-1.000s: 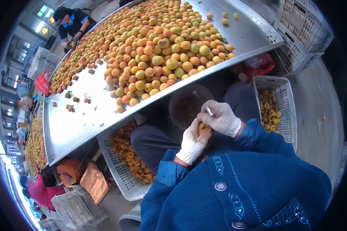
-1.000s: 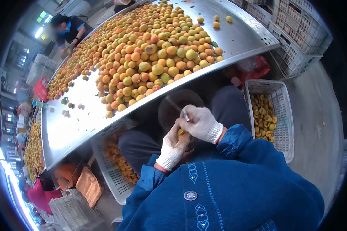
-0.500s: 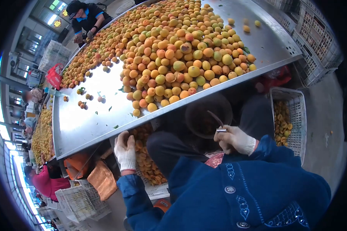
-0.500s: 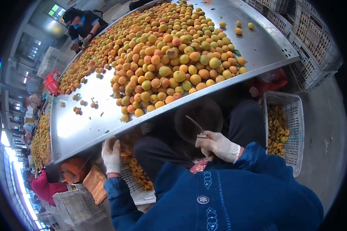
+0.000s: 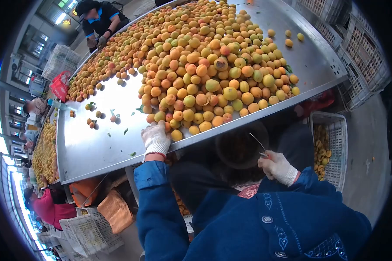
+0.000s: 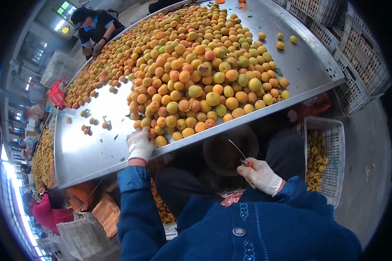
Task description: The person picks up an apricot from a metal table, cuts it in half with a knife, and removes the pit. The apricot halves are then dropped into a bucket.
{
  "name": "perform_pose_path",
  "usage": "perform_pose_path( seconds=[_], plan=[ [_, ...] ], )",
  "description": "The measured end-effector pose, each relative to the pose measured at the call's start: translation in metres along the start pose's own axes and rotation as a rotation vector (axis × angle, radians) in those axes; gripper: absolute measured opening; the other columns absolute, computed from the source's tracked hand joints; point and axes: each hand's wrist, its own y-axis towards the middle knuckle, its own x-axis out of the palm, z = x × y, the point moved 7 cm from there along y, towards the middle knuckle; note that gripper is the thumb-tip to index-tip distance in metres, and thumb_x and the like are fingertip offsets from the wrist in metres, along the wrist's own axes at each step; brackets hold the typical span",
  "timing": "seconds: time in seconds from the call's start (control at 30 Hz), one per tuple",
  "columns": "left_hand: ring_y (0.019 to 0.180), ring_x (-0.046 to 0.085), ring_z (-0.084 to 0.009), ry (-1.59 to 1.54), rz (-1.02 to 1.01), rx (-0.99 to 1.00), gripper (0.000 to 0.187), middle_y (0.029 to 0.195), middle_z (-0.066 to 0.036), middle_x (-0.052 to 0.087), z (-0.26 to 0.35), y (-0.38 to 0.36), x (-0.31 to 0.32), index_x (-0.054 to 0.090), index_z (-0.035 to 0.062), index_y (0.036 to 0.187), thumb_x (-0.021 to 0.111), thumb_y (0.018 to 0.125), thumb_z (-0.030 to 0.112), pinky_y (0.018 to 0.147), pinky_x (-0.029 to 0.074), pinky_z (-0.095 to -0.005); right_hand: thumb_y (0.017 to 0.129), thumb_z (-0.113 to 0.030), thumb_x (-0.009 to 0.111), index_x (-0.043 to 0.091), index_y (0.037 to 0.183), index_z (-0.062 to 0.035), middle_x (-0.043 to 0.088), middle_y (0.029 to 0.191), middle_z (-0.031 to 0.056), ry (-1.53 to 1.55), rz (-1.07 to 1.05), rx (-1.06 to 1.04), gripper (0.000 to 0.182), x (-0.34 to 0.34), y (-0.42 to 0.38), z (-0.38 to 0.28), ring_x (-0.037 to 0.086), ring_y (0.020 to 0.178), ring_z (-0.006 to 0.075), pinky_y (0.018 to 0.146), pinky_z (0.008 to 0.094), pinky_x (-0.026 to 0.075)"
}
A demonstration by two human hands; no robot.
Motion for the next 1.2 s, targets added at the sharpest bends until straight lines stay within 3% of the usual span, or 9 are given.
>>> perform_pose_path(
  seconds=[0.3, 0.43, 0.5, 0.57, 0.63, 0.77, 0.87, 1.1, 1.2],
  plan=[
    [0.088, 0.064, -0.0307, -0.058, 0.03, 0.043, 0.026, 0.093, -0.013, 0.065, -0.002, -0.004, 0.006, 0.062, 0.0102, 0.098, 0.066, 0.078, 0.027, 0.081, 0.045, -0.0444, 0.093, -0.022, 0.056, 0.051, 0.087, -0.0046, 0.045, 0.057, -0.0017, -0.002, -0.019, -0.107, 0.019, 0.005, -0.003, -0.006, 0.041, 0.044, 0.0072, 0.043, 0.0234, 0.034],
    [0.082, 0.065, -0.0297, -0.539, 0.241, -0.001, 0.033, 0.09, -0.014, 0.066, -0.019, -0.038, -0.004, 0.061, 0.0026, 0.107, 0.064, 0.083, 0.025, 0.072, 0.05, -0.0397, 0.092, -0.02, 0.048, 0.053, 0.087, -0.0023, 0.047, 0.056, 0.0018, 0.087, 0.012, -0.151, 0.019, 0.003, -0.005, -0.004, 0.044, 0.043, 0.0102, 0.043, 0.0226, 0.035],
    [0.079, 0.063, -0.0222, -1.418, 0.125, -0.249, 0.034, 0.09, -0.009, 0.064, -0.018, -0.062, -0.002, 0.061, 0.0015, 0.113, 0.062, 0.086, 0.023, 0.068, 0.05, -0.0322, 0.094, -0.022, 0.047, 0.052, 0.087, -0.0024, 0.047, 0.056, 0.0019, 0.102, -0.03, -0.241, 0.022, 0.003, -0.005, -0.005, 0.044, 0.043, 0.01, 0.043, 0.0225, 0.036],
    [0.08, 0.059, -0.0172, -1.616, 0.07, -0.267, 0.038, 0.091, -0.007, 0.061, 0.012, -0.087, -0.02, 0.057, 0.0006, 0.121, 0.057, 0.089, 0.02, 0.069, 0.05, -0.0279, 0.096, -0.027, 0.048, 0.052, 0.089, -0.002, 0.047, 0.056, 0.0011, 0.092, -0.029, -0.266, 0.026, 0.006, -0.009, -0.013, 0.043, 0.043, 0.0091, 0.043, 0.0226, 0.036],
    [0.081, 0.057, -0.0185, -2.255, 0.035, -0.149, 0.045, 0.092, -0.01, 0.059, 0.042, -0.103, -0.013, 0.051, -0.0005, 0.128, 0.056, 0.087, 0.018, 0.071, 0.05, -0.0297, 0.099, -0.032, 0.048, 0.053, 0.093, -0.0017, 0.046, 0.057, -0.0007, 0.062, -0.092, -0.369, 0.031, 0.014, -0.016, -0.028, 0.043, 0.045, 0.0075, 0.044, 0.0223, 0.036],
    [0.084, 0.056, -0.0221, -2.517, -0.084, 0.119, 0.054, 0.094, -0.012, 0.057, 0.102, -0.129, -0.032, 0.045, -0.0004, 0.134, 0.055, 0.089, 0.027, 0.08, 0.051, -0.0346, 0.1, -0.031, 0.049, 0.054, 0.097, -0.0031, 0.046, 0.06, -0.0023, 0.039, -0.128, -0.407, 0.028, 0.029, -0.034, -0.056, 0.043, 0.048, 0.006, 0.046, 0.0218, 0.036],
    [0.084, 0.057, -0.0225, -2.566, -0.222, 0.069, 0.053, 0.095, -0.013, 0.057, 0.138, -0.145, -0.031, 0.044, 0.0015, 0.134, 0.055, 0.09, 0.03, 0.08, 0.051, -0.0349, 0.099, -0.022, 0.052, 0.056, 0.098, -0.006, 0.05, 0.073, -0.0035, 0.009, -0.172, -0.413, 0.016, 0.035, -0.047, -0.061, 0.047, 0.063, 0.0036, 0.056, 0.0195, 0.039],
    [0.09, 0.06, -0.0241, -2.573, -0.505, -0.011, 0.048, 0.101, -0.014, 0.057, 0.186, -0.18, -0.032, 0.044, 0.0036, 0.13, 0.056, 0.088, 0.023, 0.082, 0.054, -0.0367, 0.097, -0.026, 0.056, 0.058, 0.098, -0.0025, 0.061, 0.08, 0.0078, -0.267, -0.099, -0.687, 0.024, 0.032, -0.071, -0.063, 0.058, 0.075, 0.015, 0.07, 0.0298, 0.046],
    [0.096, 0.061, -0.0236, -2.329, -0.342, 0.019, 0.048, 0.113, -0.013, 0.056, 0.194, -0.184, -0.042, 0.047, 0.0035, 0.128, 0.057, 0.085, 0.022, 0.084, 0.053, -0.0351, 0.097, -0.027, 0.056, 0.058, 0.098, -0.0028, 0.062, 0.081, 0.0084, -0.305, -0.142, -0.597, 0.025, 0.034, -0.075, -0.056, 0.059, 0.079, 0.014, 0.072, 0.0288, 0.046]
  ],
)
